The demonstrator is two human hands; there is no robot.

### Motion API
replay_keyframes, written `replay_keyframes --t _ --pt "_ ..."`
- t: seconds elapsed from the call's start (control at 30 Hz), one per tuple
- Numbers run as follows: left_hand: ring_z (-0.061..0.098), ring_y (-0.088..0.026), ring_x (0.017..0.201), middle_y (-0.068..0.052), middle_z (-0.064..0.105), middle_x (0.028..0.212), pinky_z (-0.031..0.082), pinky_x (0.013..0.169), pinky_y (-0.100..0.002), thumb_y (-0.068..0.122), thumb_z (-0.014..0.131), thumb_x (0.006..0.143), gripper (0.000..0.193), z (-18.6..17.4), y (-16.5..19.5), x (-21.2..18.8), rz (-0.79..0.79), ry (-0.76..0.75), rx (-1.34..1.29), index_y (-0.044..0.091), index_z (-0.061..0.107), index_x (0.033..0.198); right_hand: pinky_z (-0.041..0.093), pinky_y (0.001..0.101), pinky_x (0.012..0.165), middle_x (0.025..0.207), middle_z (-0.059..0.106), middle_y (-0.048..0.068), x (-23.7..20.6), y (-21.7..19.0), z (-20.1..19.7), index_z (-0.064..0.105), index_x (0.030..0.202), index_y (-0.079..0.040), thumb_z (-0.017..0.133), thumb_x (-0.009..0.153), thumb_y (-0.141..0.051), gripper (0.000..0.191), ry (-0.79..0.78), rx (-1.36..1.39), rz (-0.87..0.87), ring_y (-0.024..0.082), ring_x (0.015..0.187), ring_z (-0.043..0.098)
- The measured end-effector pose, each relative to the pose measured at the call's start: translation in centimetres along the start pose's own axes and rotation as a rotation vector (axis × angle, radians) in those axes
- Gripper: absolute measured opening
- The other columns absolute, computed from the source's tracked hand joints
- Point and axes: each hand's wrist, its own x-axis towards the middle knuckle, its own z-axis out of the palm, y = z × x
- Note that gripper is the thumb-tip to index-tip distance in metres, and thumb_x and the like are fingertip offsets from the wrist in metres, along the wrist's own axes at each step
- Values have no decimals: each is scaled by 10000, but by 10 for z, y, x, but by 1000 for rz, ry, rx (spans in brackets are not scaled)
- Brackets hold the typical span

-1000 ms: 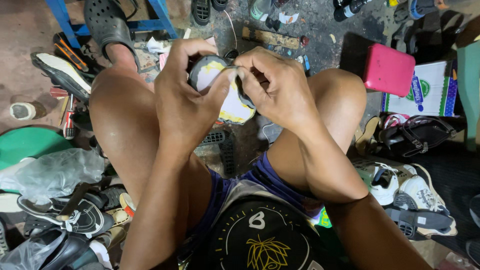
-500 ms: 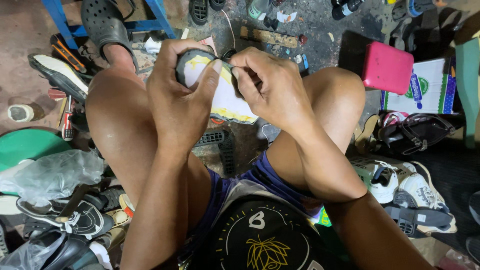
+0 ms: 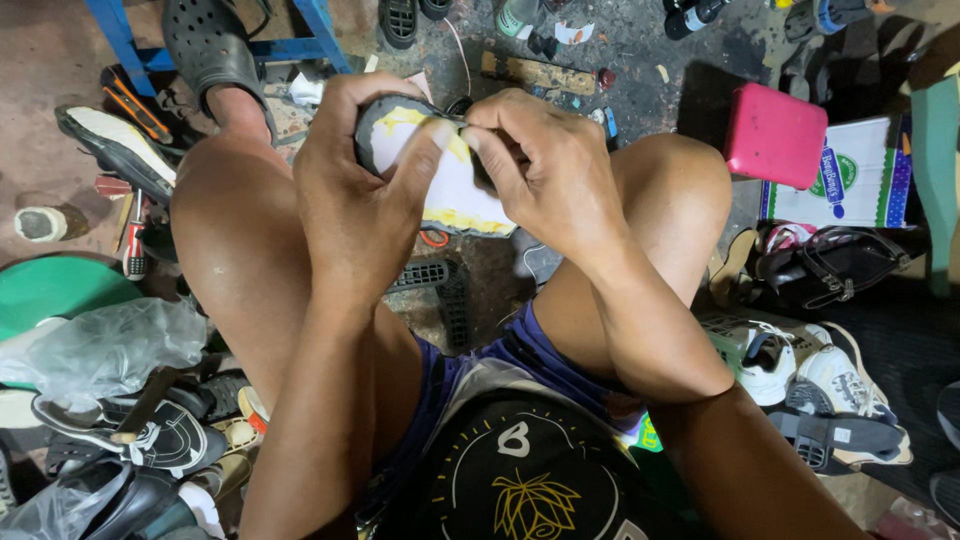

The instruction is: The person sits on the floor of a shoe repair shop and presses a black rubber sole onto a sandal, working the glued edge around the footbed by hand. They then fit the sandal upper onto the finished sole, adjust the strap, and turn the sandal to check the joined edges.

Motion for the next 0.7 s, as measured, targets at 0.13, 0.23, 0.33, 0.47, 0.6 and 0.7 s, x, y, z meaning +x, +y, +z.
replay_keyframes --t 0.13,0.23,0.33,0.47,0.6,0.7 --pt "647 -110 952 -99 684 1048 552 826 -268 46 799 876 353 -1 4 3 -54 -43 24 -22 604 1162 566 338 716 988 691 111 -1 -2 -2 667 1094 -15 720 1041 -41 80 22 -7 18 258 823 726" --pt "689 -90 974 -64 727 1068 594 862 -250 75 794 955 300 3 0 2 -191 -19 -69 2 629 1196 583 357 781 1051 687 103 -3 -5 -1 664 1121 -32 722 1052 -35 90 49 -65 -82 282 916 725" --pt "673 -95 947 -67 719 1042 582 864 -251 63 798 974 274 5 -5 -2 -204 13 -113 -9 633 1181 578 370 768 1036 672 100 -3 -8 -1 671 1121 -40 730 1031 -18 110 38 -145 -142 287 908 712" --pt "652 -94 950 -64 705 1050 565 865 -247 46 792 988 263 9 -7 -7 -211 53 -155 -20 631 1186 572 375 755 1019 661 83 -2 -12 -1 679 1130 -44 749 973 -4 176 71 -246 -227 275 905 706" --pt "655 -107 991 -66 700 1099 560 904 -253 24 774 1000 253 9 -7 -7 -221 47 -291 -24 633 1205 591 357 809 1073 659 79 -4 -18 -3 683 1174 -24 744 996 -16 188 90 -266 -247 259 945 711" --pt "676 -106 989 -71 719 1136 565 914 -238 12 739 1017 262 -1 -7 -7 -182 15 -387 -16 635 1256 581 328 796 1118 678 104 -9 -22 -5 696 1179 5 757 1010 -55 189 122 -163 -249 261 991 713"
